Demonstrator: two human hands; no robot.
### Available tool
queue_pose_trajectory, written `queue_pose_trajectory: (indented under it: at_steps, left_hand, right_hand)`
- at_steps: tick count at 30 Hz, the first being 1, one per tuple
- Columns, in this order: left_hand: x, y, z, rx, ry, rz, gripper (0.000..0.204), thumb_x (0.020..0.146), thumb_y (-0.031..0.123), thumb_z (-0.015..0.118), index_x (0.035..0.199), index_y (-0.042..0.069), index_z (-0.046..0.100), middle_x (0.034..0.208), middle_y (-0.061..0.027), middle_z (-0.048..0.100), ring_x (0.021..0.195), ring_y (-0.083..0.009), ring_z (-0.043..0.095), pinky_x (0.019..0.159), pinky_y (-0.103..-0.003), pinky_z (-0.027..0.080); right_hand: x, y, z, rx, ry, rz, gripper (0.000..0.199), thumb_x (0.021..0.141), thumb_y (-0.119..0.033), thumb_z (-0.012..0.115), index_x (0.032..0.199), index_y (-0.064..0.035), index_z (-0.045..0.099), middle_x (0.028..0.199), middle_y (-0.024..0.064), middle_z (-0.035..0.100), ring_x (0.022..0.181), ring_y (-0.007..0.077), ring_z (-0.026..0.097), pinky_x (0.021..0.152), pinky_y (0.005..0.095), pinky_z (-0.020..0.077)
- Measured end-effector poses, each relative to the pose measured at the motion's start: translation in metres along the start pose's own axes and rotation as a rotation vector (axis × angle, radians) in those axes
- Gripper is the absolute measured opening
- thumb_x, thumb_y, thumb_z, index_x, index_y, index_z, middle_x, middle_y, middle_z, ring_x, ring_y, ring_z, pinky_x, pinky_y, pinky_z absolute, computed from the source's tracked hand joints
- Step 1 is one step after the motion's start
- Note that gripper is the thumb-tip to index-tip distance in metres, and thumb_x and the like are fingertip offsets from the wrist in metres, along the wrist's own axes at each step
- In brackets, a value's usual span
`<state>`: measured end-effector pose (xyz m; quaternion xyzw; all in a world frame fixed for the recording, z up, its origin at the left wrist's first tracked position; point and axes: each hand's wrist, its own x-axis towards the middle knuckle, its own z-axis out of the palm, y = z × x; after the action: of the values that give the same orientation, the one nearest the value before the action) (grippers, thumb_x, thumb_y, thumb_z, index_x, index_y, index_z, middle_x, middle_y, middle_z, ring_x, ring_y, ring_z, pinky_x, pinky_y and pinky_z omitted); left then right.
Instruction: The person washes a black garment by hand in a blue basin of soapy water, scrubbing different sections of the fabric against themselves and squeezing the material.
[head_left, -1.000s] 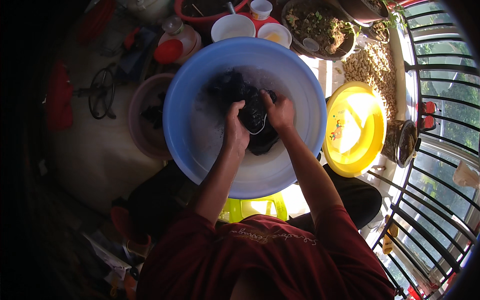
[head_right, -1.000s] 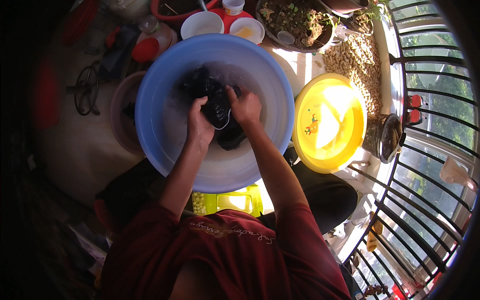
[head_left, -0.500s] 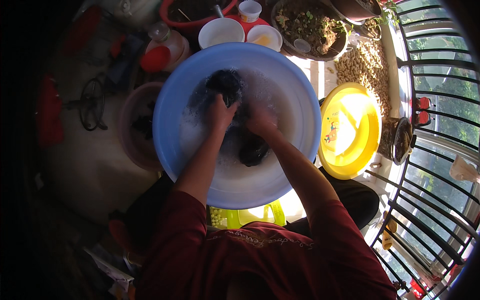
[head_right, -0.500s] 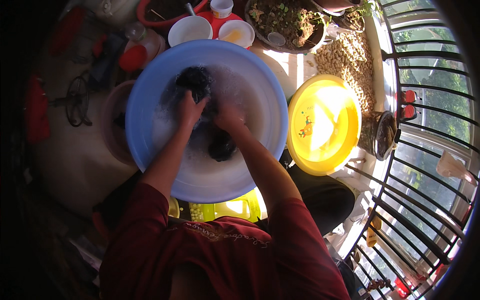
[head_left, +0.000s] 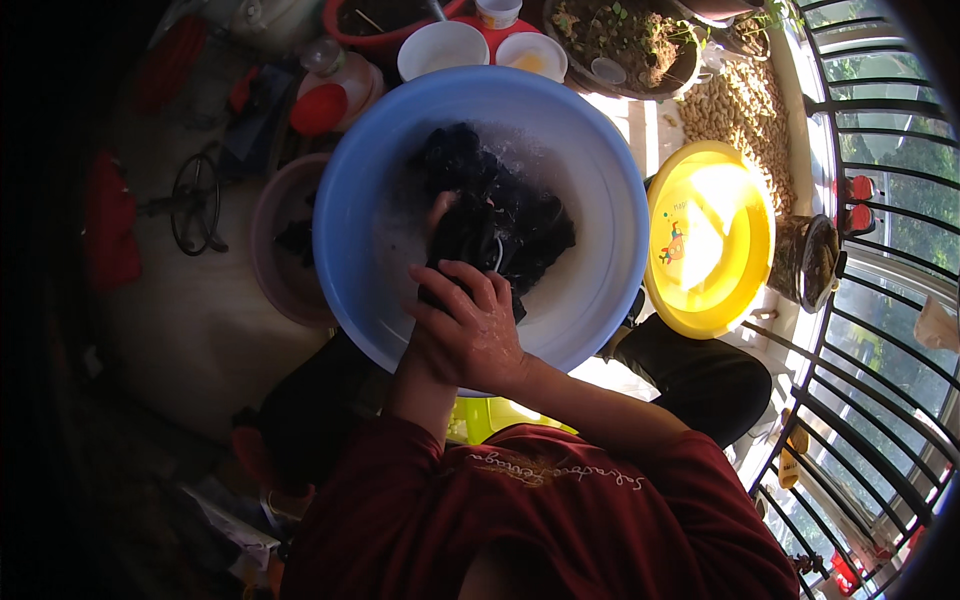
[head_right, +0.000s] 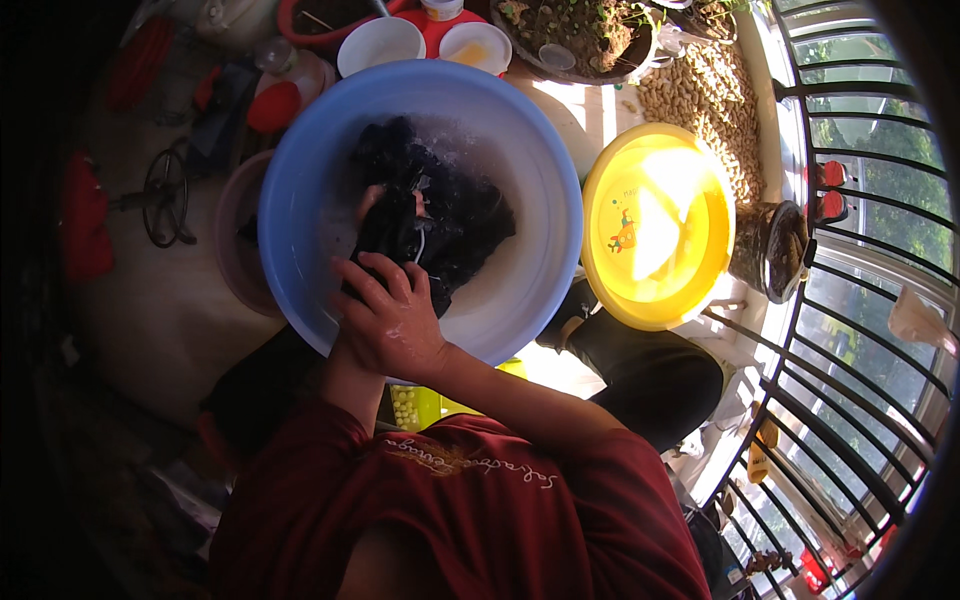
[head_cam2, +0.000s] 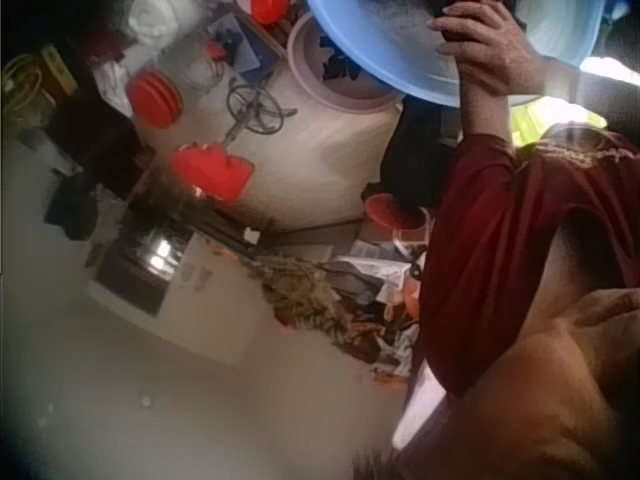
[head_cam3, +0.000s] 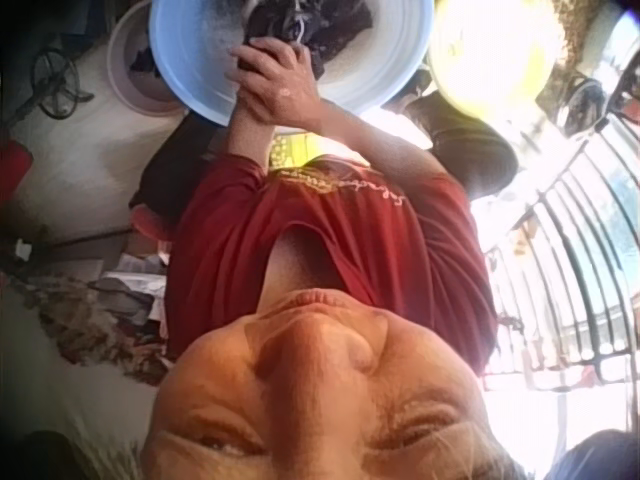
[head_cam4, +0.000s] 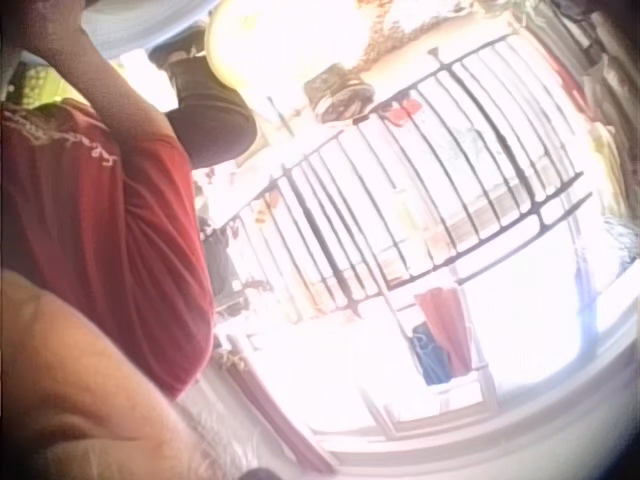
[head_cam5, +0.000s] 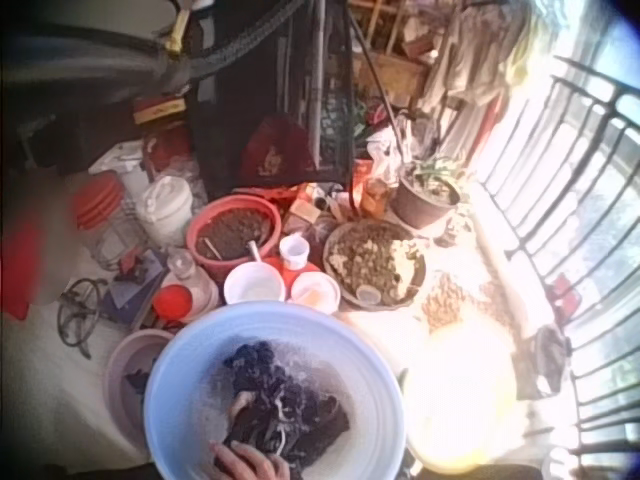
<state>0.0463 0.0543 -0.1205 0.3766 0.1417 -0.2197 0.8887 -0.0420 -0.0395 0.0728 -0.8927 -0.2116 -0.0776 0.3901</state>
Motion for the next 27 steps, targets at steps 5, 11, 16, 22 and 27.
queue_pose_trajectory:
  at_steps: [5, 11, 16, 22, 27]
  left_hand:
    - [-0.052, 0.025, 0.088, -0.648, -0.049, -0.096, 0.042, 0.089, 0.045, 0.041, 0.096, 0.007, 0.058, 0.095, -0.0069, 0.059, 0.091, -0.021, 0.057, 0.082, -0.036, 0.046]
    - [-0.045, 0.036, 0.101, -0.259, 0.458, -0.037, 0.039, 0.085, 0.03, 0.05, 0.112, 0.002, 0.056, 0.11, -0.0102, 0.059, 0.106, -0.024, 0.056, 0.093, -0.039, 0.044]
    - [-0.02, 0.04, 0.062, 0.097, 0.395, 0.087, 0.055, 0.08, 0.031, 0.068, 0.122, -0.001, 0.049, 0.117, -0.012, 0.058, 0.111, -0.0252, 0.053, 0.099, -0.036, 0.038]
    - [0.02, 0.013, 0.005, 1.146, 0.489, 0.409, 0.057, 0.085, 0.033, 0.065, 0.121, -0.006, 0.044, 0.11, -0.0261, 0.059, 0.103, -0.0387, 0.057, 0.087, -0.041, 0.043]
    - [0.035, 0.018, 0.016, 1.618, 0.54, 0.102, 0.067, 0.08, 0.036, 0.067, 0.127, -0.004, 0.041, 0.112, -0.0276, 0.057, 0.101, -0.0427, 0.057, 0.087, -0.047, 0.044]
  right_hand:
    - [0.023, 0.072, 0.014, -0.006, 0.22, 0.151, 0.036, 0.064, -0.027, 0.072, 0.095, -0.0133, 0.063, 0.109, 0.0095, 0.057, 0.097, 0.0299, 0.054, 0.076, 0.0421, 0.0444]
    - [0.057, 0.134, -0.001, 0.216, 0.105, 0.864, 0.045, 0.076, -0.043, 0.059, 0.096, -0.0022, 0.064, 0.094, 0.0185, 0.064, 0.091, 0.0377, 0.06, 0.079, 0.0448, 0.0478]
    - [0.038, 0.169, 0.014, 0.037, 0.198, 0.769, 0.055, 0.078, -0.039, 0.064, 0.123, -0.0114, 0.052, 0.124, 0.0201, 0.05, 0.109, 0.0392, 0.052, 0.089, 0.0444, 0.0446]
    - [0.003, 0.145, 0.056, -0.353, -0.231, 0.616, 0.086, 0.07, -0.03, 0.07, 0.143, -0.0201, 0.025, 0.146, 0.019, 0.019, 0.128, 0.0473, 0.027, 0.1, 0.0581, 0.0312]
    - [0.018, 0.167, 0.065, -0.233, -0.325, 0.713, 0.086, 0.069, -0.023, 0.067, 0.144, -0.0153, 0.025, 0.142, 0.0211, 0.029, 0.131, 0.044, 0.027, 0.107, 0.0514, 0.0254]
